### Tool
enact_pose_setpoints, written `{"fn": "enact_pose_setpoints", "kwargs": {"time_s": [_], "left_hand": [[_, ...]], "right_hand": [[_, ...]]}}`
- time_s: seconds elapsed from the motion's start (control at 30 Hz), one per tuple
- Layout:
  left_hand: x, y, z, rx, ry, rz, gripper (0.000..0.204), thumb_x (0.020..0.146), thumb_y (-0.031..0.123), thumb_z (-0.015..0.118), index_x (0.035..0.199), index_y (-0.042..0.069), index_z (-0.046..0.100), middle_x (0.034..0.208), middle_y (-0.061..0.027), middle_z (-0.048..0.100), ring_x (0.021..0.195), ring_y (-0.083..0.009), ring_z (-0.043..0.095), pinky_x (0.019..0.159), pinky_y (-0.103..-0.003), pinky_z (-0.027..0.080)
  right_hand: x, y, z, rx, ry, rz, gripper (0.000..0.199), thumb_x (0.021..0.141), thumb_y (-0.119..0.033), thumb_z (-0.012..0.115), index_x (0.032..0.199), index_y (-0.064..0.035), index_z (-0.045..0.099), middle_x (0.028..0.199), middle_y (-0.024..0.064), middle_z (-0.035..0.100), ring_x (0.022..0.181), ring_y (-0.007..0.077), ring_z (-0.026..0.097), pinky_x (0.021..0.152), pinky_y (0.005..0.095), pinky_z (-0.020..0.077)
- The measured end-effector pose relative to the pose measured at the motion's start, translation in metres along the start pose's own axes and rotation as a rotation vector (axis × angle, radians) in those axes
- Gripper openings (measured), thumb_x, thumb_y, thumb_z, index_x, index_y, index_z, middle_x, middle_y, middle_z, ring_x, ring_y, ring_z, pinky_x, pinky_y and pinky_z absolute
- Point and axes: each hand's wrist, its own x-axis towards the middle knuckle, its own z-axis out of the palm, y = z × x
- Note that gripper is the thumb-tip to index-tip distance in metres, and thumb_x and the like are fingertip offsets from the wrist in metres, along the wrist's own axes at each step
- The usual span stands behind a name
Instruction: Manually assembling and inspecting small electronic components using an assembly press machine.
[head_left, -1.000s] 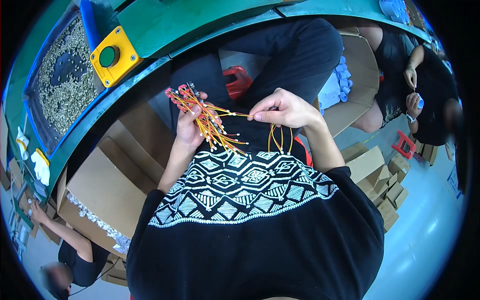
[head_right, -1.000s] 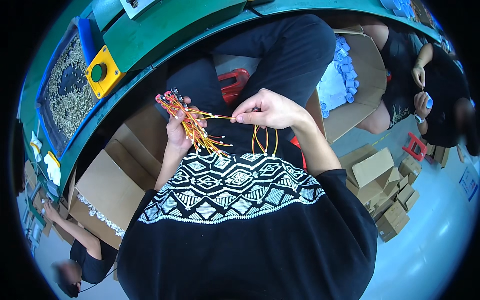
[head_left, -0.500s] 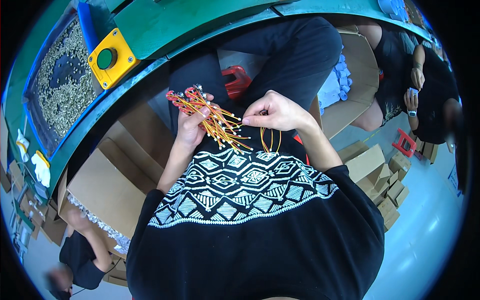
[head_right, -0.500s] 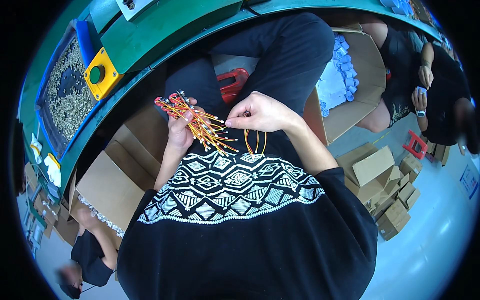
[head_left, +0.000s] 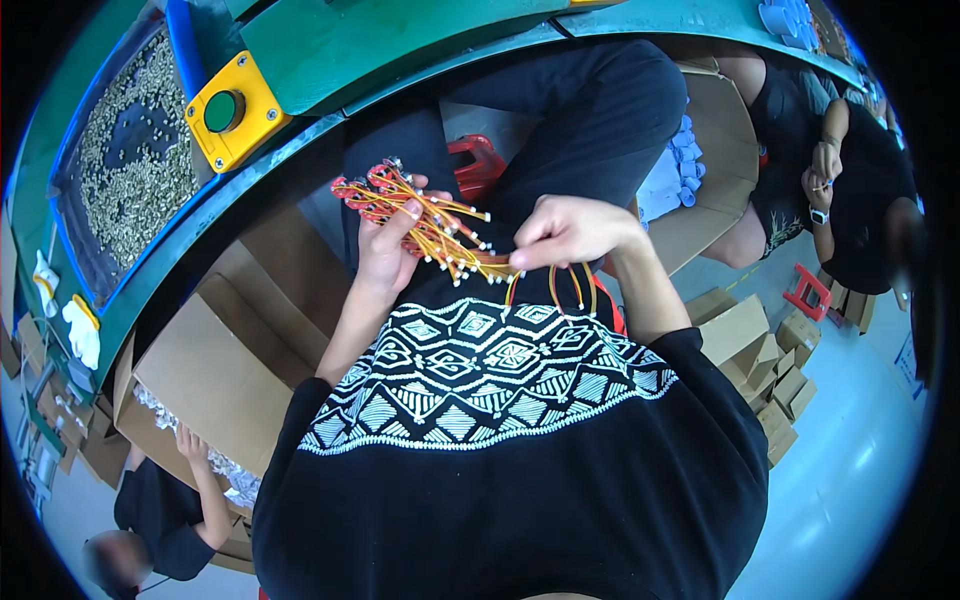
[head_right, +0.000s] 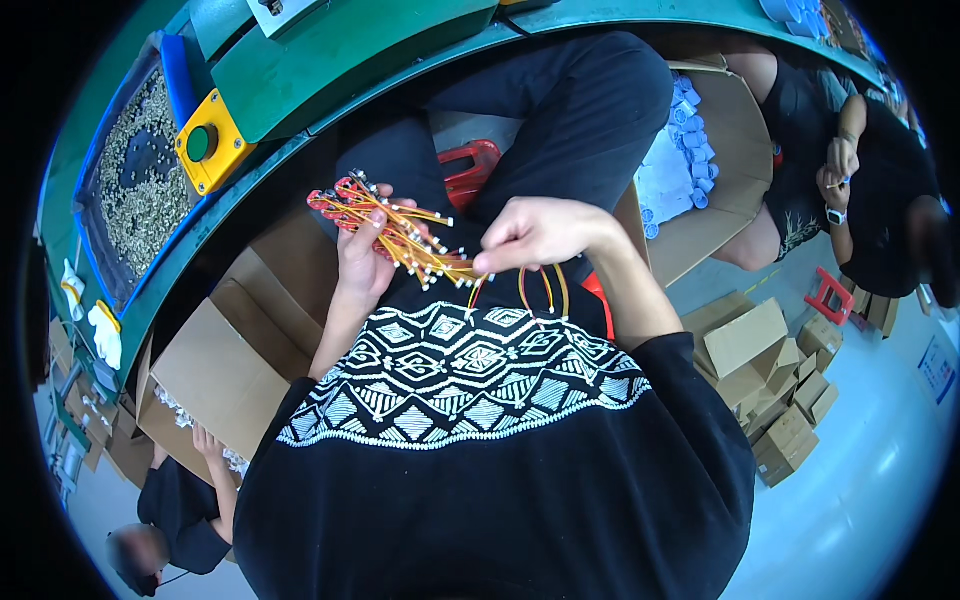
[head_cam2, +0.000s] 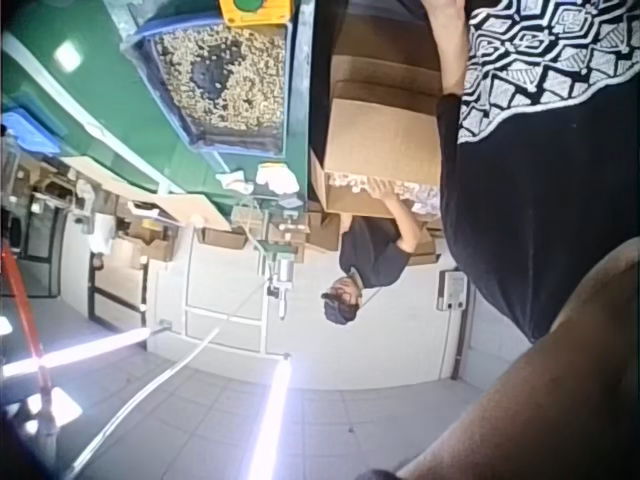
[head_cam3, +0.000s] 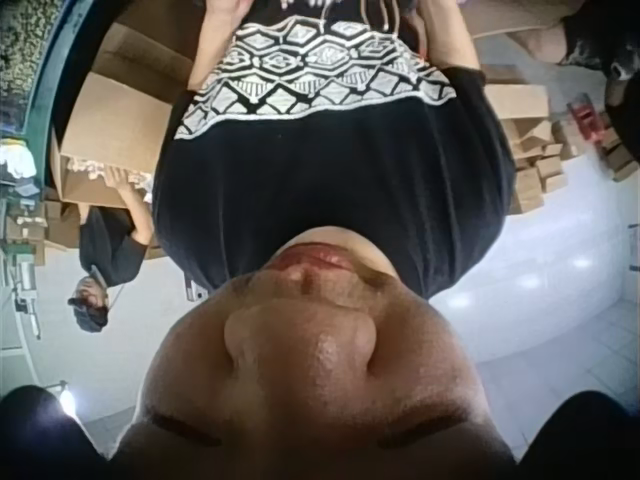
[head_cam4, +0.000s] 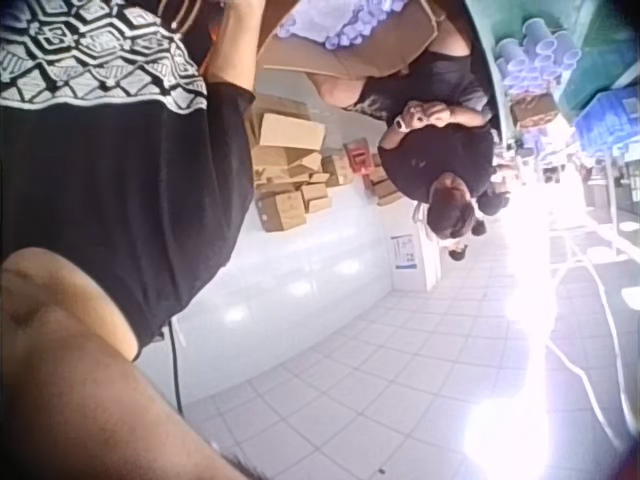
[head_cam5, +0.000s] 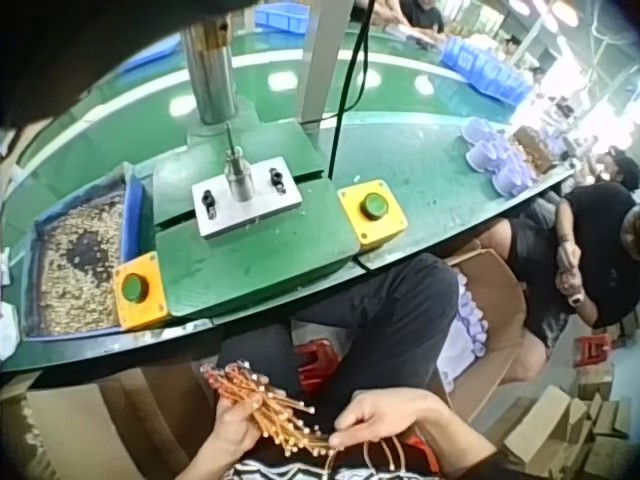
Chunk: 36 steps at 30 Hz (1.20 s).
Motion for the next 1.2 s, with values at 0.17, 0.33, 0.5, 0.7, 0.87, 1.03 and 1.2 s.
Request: {"fn": "enact_pose_setpoints", "kwargs": {"time_s": [0.17,0.33,0.5,0.7,0.87,1.03,1.2], "left_hand": [[0.001,0.005,-0.002,-0.080,0.139,0.050,0.035,0.098,0.011,0.060,0.131,0.004,0.050,0.114,-0.0220,0.063,0.105,-0.0343,0.068,0.087,-0.051,0.060],[-0.003,0.003,-0.002,-0.143,0.142,0.024,0.033,0.100,0.015,0.059,0.131,0.007,0.051,0.115,-0.0181,0.063,0.098,-0.0313,0.068,0.087,-0.051,0.058],[0.001,-0.003,0.005,-0.044,0.182,0.053,0.034,0.100,0.015,0.059,0.132,0.007,0.050,0.113,-0.0176,0.063,0.100,-0.0305,0.067,0.087,-0.050,0.059],[0.000,-0.001,0.010,-0.050,0.176,0.053,0.034,0.100,0.011,0.059,0.131,0.003,0.048,0.115,-0.0186,0.062,0.102,-0.0319,0.068,0.084,-0.049,0.061],[-0.003,0.001,-0.005,-0.282,0.074,-0.013,0.034,0.101,0.015,0.058,0.133,0.006,0.049,0.116,-0.0182,0.063,0.100,-0.0331,0.069,0.085,-0.051,0.060],[-0.001,0.001,-0.015,-0.344,-0.025,-0.018,0.035,0.101,0.017,0.057,0.133,0.007,0.050,0.115,-0.0185,0.063,0.097,-0.0345,0.070,0.086,-0.052,0.059],[0.001,-0.002,-0.001,-0.352,-0.014,-0.091,0.036,0.101,0.018,0.059,0.133,0.007,0.050,0.113,-0.0185,0.064,0.094,-0.0349,0.071,0.084,-0.051,0.059]], "right_hand": [[0.011,0.011,0.007,-0.233,-0.003,-0.064,0.050,0.099,-0.023,0.065,0.057,-0.0026,0.048,0.047,-0.0022,0.043,0.043,0.0059,0.041,0.043,0.0289,0.0296],[-0.005,0.011,-0.004,0.082,0.014,-0.140,0.051,0.103,-0.020,0.058,0.055,-0.0041,0.047,0.045,-0.0016,0.043,0.040,0.0073,0.041,0.043,0.0279,0.0297],[0.000,0.014,0.000,0.131,0.119,-0.117,0.052,0.104,-0.019,0.056,0.055,-0.0051,0.047,0.044,-0.0011,0.045,0.038,0.0073,0.041,0.043,0.0265,0.0296],[0.008,0.008,0.007,0.072,0.194,-0.123,0.051,0.103,-0.020,0.058,0.055,-0.0051,0.048,0.044,-0.0019,0.045,0.039,0.0062,0.041,0.042,0.0263,0.0294],[0.007,0.004,0.004,-0.006,0.207,-0.019,0.051,0.101,-0.019,0.060,0.054,-0.0058,0.048,0.044,-0.0028,0.044,0.039,0.0049,0.040,0.042,0.0262,0.0293],[-0.001,0.010,-0.011,0.013,0.184,-0.046,0.051,0.100,-0.016,0.061,0.052,-0.0068,0.047,0.044,-0.0028,0.045,0.039,0.0045,0.039,0.042,0.0262,0.0289],[0.009,0.005,-0.002,0.085,0.174,-0.058,0.050,0.098,-0.015,0.063,0.051,-0.0072,0.047,0.044,-0.0027,0.045,0.038,0.0047,0.039,0.041,0.0261,0.0286]]}}
